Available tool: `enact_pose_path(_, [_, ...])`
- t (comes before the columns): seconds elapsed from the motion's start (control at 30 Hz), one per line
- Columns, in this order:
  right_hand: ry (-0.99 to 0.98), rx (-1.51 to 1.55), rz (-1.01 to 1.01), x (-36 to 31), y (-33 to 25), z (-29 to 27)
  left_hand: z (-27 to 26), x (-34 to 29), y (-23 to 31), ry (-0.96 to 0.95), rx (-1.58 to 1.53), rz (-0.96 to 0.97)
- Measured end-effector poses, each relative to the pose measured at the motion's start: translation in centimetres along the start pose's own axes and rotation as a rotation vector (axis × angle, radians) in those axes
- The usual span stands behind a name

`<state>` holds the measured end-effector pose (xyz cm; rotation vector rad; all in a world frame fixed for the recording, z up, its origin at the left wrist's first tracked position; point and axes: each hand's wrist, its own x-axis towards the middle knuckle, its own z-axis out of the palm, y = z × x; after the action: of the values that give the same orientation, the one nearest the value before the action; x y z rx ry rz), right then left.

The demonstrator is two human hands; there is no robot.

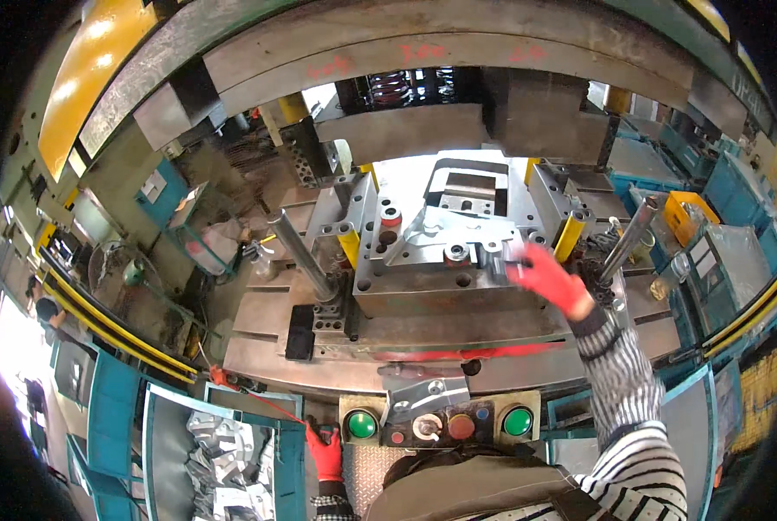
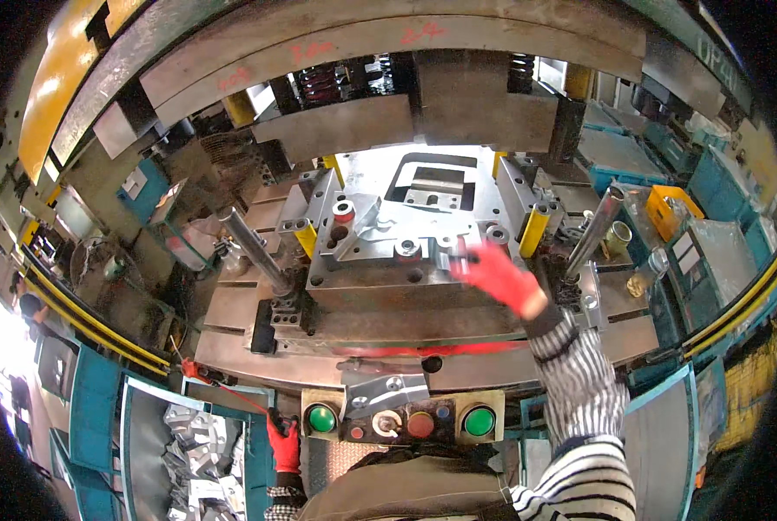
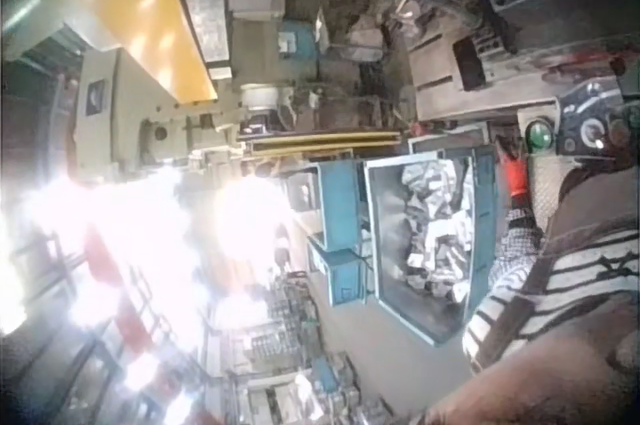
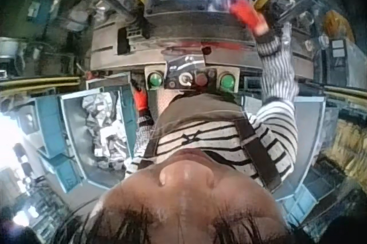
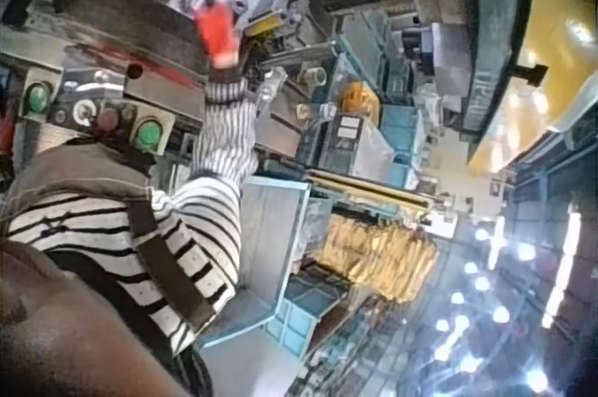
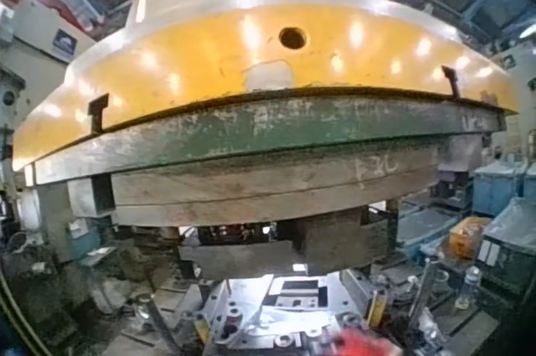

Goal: Operating a large metal press machine to stamp metal components, then depositing them into a storage bin.

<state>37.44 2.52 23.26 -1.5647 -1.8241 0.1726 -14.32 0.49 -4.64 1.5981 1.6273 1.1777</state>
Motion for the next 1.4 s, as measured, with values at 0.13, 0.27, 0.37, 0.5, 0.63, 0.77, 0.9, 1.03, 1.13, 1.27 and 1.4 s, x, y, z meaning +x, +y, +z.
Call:
enact_pose_path(0.13, [-0.940,0.168,0.526,-14.8,0.8,1.0,1.3,1.5,-3.7,-0.185,0.010,-0.155])
enact_pose_path(0.27, [-0.655,0.030,0.764,-29.2,5.2,8.6,2.7,1.7,-4.8,-0.403,-0.340,-0.552])
enact_pose_path(0.37, [-0.178,0.382,0.822,-34.4,7.2,16.8,3.6,1.3,-5.3,-0.371,-0.324,-0.585])
enact_pose_path(0.5, [0.147,0.544,0.784,-36.5,8.1,21.1,4.6,1.9,-8.0,-0.323,-0.139,-0.377])
enact_pose_path(0.63, [0.166,0.405,0.791,-36.4,7.9,21.3,5.0,1.3,-9.8,-0.228,-0.053,-0.177])
enact_pose_path(0.77, [0.175,0.387,0.895,-36.3,7.9,21.6,4.8,1.3,-7.9,-0.288,-0.213,-0.238])
enact_pose_path(0.9, [0.176,0.426,0.881,-36.1,8.1,21.7,4.5,1.1,-5.4,-0.294,-0.256,-0.358])
enact_pose_path(1.03, [0.164,0.418,0.860,-35.6,7.8,21.0,4.7,1.3,-5.3,-0.256,-0.299,-0.318])
enact_pose_path(1.13, [0.168,0.394,0.846,-35.5,7.6,20.9,4.7,1.4,-6.4,-0.281,-0.281,-0.285])
enact_pose_path(1.27, [0.195,0.376,0.801,-35.6,7.9,21.4,4.7,1.4,-7.4,-0.289,-0.273,-0.268])
enact_pose_path(1.4, [0.179,0.384,0.852,-35.7,7.9,21.5,4.8,1.7,-7.3,-0.290,-0.211,-0.263])
